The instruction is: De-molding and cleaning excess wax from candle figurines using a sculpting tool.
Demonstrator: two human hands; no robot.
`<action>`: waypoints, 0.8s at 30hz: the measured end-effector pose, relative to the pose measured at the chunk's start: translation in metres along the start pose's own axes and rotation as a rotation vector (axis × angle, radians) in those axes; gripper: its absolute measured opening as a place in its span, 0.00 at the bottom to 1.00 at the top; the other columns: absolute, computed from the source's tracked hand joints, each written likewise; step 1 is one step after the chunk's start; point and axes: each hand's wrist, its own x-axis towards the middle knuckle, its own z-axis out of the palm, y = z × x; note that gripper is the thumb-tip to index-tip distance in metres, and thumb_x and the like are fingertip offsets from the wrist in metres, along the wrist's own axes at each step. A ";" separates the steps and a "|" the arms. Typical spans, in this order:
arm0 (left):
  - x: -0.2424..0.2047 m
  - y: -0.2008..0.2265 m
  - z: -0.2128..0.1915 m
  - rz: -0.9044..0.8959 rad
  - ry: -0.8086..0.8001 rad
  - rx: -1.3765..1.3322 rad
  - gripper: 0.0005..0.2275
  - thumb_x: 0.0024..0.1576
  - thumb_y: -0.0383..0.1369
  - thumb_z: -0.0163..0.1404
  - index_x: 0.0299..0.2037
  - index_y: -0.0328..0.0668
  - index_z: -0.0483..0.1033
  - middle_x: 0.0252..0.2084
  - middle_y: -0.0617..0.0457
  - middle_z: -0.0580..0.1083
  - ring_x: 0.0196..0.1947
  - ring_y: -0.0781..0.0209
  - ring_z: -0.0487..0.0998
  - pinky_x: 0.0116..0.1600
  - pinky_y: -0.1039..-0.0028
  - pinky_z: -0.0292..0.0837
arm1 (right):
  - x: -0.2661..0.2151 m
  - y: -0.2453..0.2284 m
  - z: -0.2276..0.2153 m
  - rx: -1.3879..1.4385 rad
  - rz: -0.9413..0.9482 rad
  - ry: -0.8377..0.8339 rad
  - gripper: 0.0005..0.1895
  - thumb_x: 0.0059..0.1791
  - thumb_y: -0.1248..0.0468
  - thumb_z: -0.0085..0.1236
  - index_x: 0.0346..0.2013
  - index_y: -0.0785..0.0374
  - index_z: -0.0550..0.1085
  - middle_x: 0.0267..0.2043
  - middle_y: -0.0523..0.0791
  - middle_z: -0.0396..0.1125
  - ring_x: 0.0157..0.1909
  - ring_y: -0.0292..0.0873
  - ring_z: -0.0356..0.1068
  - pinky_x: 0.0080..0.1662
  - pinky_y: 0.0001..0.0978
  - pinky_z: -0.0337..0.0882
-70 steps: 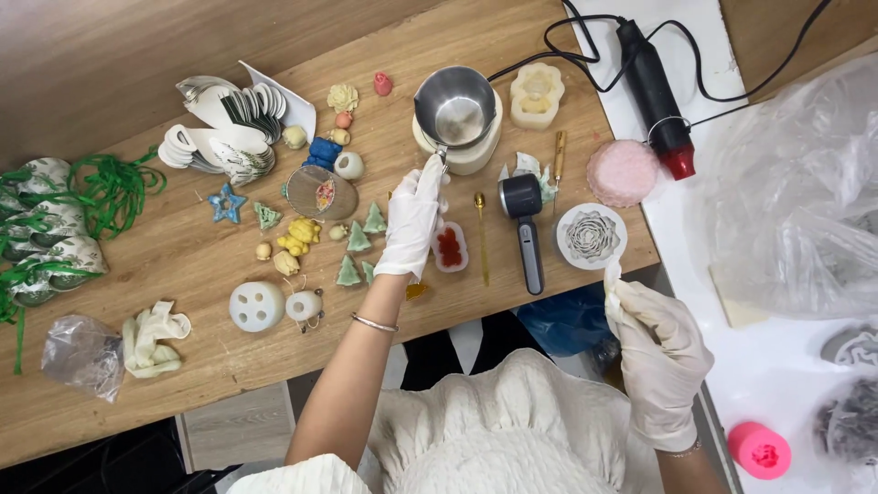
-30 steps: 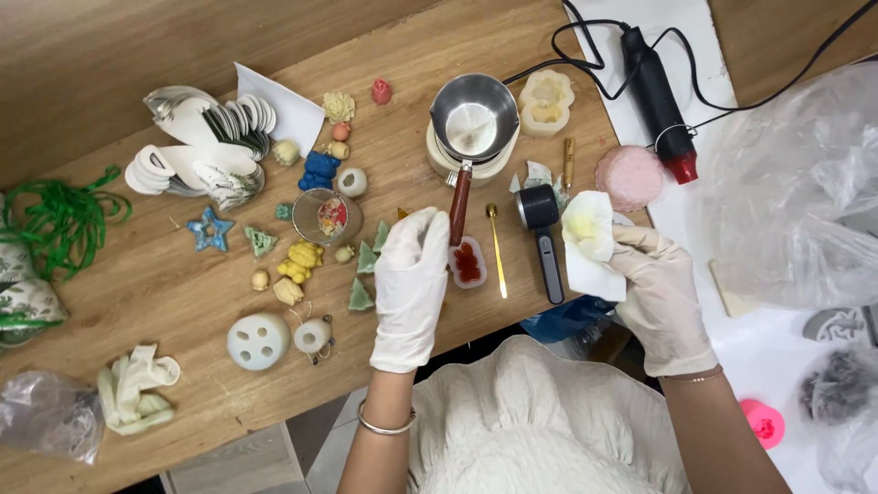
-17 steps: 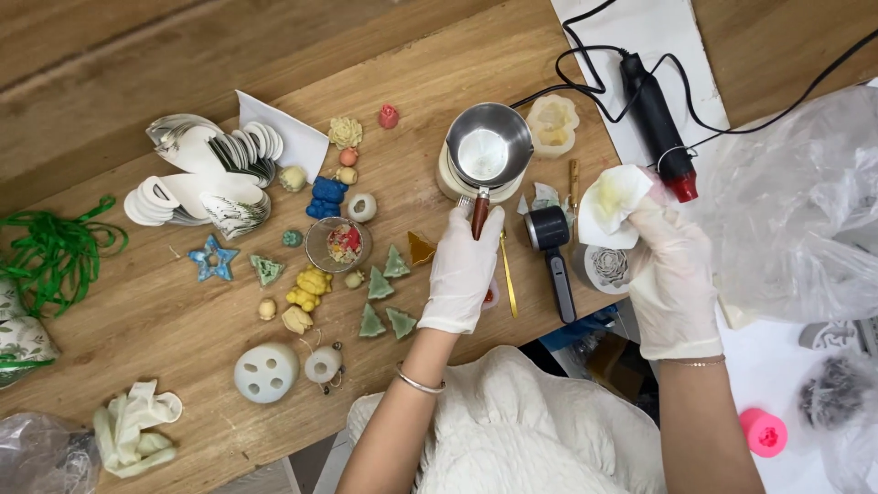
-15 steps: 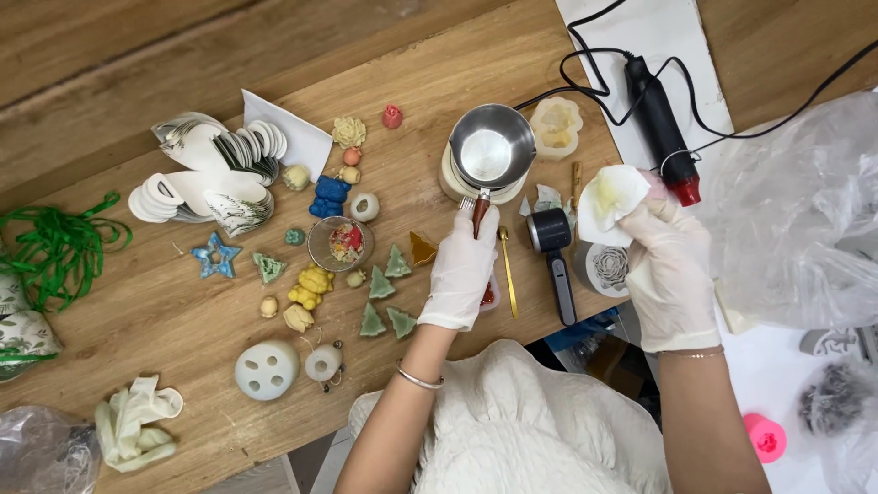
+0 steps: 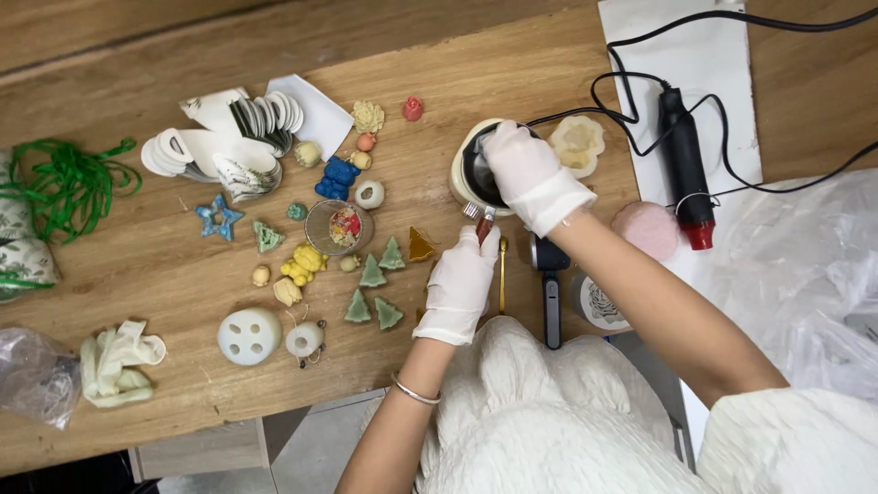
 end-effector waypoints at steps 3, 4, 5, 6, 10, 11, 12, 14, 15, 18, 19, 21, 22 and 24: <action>0.003 -0.001 0.013 0.038 0.062 0.070 0.19 0.66 0.48 0.40 0.44 0.36 0.71 0.25 0.34 0.77 0.29 0.35 0.81 0.35 0.52 0.76 | 0.019 -0.006 0.028 -0.224 -0.031 -0.219 0.04 0.50 0.73 0.54 0.38 0.71 0.76 0.32 0.53 0.70 0.31 0.51 0.76 0.33 0.37 0.76; 0.004 0.001 0.011 0.023 0.083 0.064 0.19 0.66 0.48 0.40 0.44 0.36 0.71 0.25 0.34 0.77 0.29 0.35 0.81 0.35 0.52 0.76 | 0.022 -0.001 0.026 -0.219 -0.056 -0.215 0.04 0.50 0.73 0.54 0.38 0.71 0.76 0.32 0.53 0.70 0.31 0.51 0.76 0.33 0.37 0.76; 0.005 0.003 0.010 0.030 0.094 0.098 0.19 0.66 0.47 0.40 0.44 0.36 0.71 0.25 0.35 0.77 0.28 0.36 0.81 0.35 0.52 0.77 | 0.024 0.004 0.025 0.060 -0.066 -0.278 0.05 0.46 0.73 0.56 0.35 0.68 0.78 0.33 0.54 0.71 0.35 0.54 0.75 0.39 0.41 0.75; 0.003 0.004 0.009 0.036 0.098 0.134 0.19 0.66 0.47 0.40 0.44 0.36 0.71 0.25 0.36 0.77 0.28 0.37 0.81 0.35 0.52 0.77 | 0.023 0.008 0.023 0.339 -0.068 -0.347 0.06 0.43 0.73 0.57 0.32 0.65 0.80 0.35 0.56 0.72 0.38 0.58 0.75 0.44 0.45 0.74; 0.003 0.019 0.010 0.007 0.123 0.140 0.19 0.65 0.47 0.40 0.43 0.37 0.73 0.24 0.36 0.77 0.28 0.38 0.81 0.35 0.52 0.77 | 0.025 0.041 0.020 0.248 -0.017 -0.650 0.07 0.43 0.71 0.59 0.34 0.65 0.81 0.34 0.58 0.72 0.38 0.58 0.75 0.45 0.45 0.74; 0.005 0.020 0.013 0.008 0.126 0.128 0.19 0.66 0.47 0.40 0.43 0.36 0.73 0.24 0.36 0.77 0.28 0.38 0.81 0.35 0.51 0.77 | 0.025 0.039 0.025 0.059 -0.086 -0.584 0.07 0.43 0.71 0.59 0.35 0.67 0.80 0.35 0.59 0.72 0.39 0.57 0.75 0.44 0.43 0.74; 0.007 0.020 0.017 0.017 0.121 0.118 0.19 0.66 0.47 0.40 0.42 0.35 0.74 0.24 0.36 0.77 0.28 0.38 0.82 0.36 0.51 0.77 | 0.023 0.039 0.030 -0.129 -0.143 -0.511 0.08 0.43 0.72 0.59 0.36 0.69 0.80 0.36 0.60 0.72 0.39 0.56 0.75 0.43 0.41 0.75; 0.011 0.020 0.018 0.020 0.120 0.112 0.20 0.66 0.47 0.40 0.42 0.34 0.74 0.25 0.36 0.77 0.28 0.38 0.82 0.36 0.51 0.78 | 0.028 0.036 0.032 -0.142 -0.206 -0.383 0.09 0.42 0.73 0.59 0.36 0.69 0.80 0.38 0.59 0.73 0.40 0.56 0.75 0.45 0.40 0.75; 0.015 0.019 0.018 0.025 0.113 0.110 0.20 0.65 0.46 0.40 0.42 0.34 0.74 0.25 0.36 0.77 0.28 0.38 0.82 0.36 0.51 0.78 | 0.032 0.034 0.033 -0.151 -0.261 -0.255 0.09 0.42 0.74 0.58 0.36 0.69 0.80 0.39 0.59 0.73 0.42 0.56 0.75 0.46 0.39 0.75; 0.008 0.024 0.011 -0.015 0.084 0.123 0.20 0.66 0.46 0.39 0.43 0.33 0.73 0.26 0.36 0.78 0.29 0.38 0.82 0.36 0.52 0.79 | 0.022 0.032 0.031 0.538 0.037 -0.403 0.09 0.45 0.76 0.54 0.37 0.66 0.78 0.40 0.57 0.73 0.45 0.55 0.73 0.49 0.41 0.74; 0.006 0.024 0.014 -0.014 0.081 0.118 0.20 0.66 0.46 0.39 0.43 0.33 0.73 0.26 0.36 0.78 0.29 0.38 0.82 0.36 0.52 0.79 | 0.020 0.042 0.032 0.533 0.038 -0.407 0.09 0.45 0.76 0.54 0.37 0.66 0.78 0.40 0.57 0.73 0.45 0.55 0.73 0.49 0.41 0.74; 0.007 0.028 0.016 -0.036 0.105 0.088 0.20 0.66 0.46 0.39 0.43 0.33 0.73 0.27 0.35 0.78 0.30 0.37 0.82 0.38 0.51 0.79 | 0.026 0.062 0.033 0.622 0.263 -0.688 0.04 0.49 0.71 0.56 0.37 0.66 0.77 0.41 0.56 0.73 0.43 0.51 0.74 0.49 0.38 0.73; 0.007 0.027 0.016 -0.045 0.111 0.088 0.20 0.66 0.46 0.39 0.43 0.33 0.73 0.27 0.35 0.78 0.30 0.37 0.82 0.38 0.51 0.79 | 0.029 0.057 0.030 0.625 0.253 -0.693 0.04 0.49 0.71 0.56 0.37 0.66 0.77 0.41 0.56 0.73 0.43 0.51 0.74 0.49 0.38 0.73; 0.006 0.028 0.020 -0.046 0.118 0.033 0.20 0.66 0.46 0.39 0.41 0.33 0.74 0.27 0.34 0.78 0.31 0.36 0.82 0.40 0.50 0.78 | 0.029 0.051 0.023 -0.082 -0.053 -0.661 0.07 0.49 0.71 0.58 0.40 0.72 0.77 0.40 0.59 0.73 0.38 0.50 0.76 0.43 0.34 0.75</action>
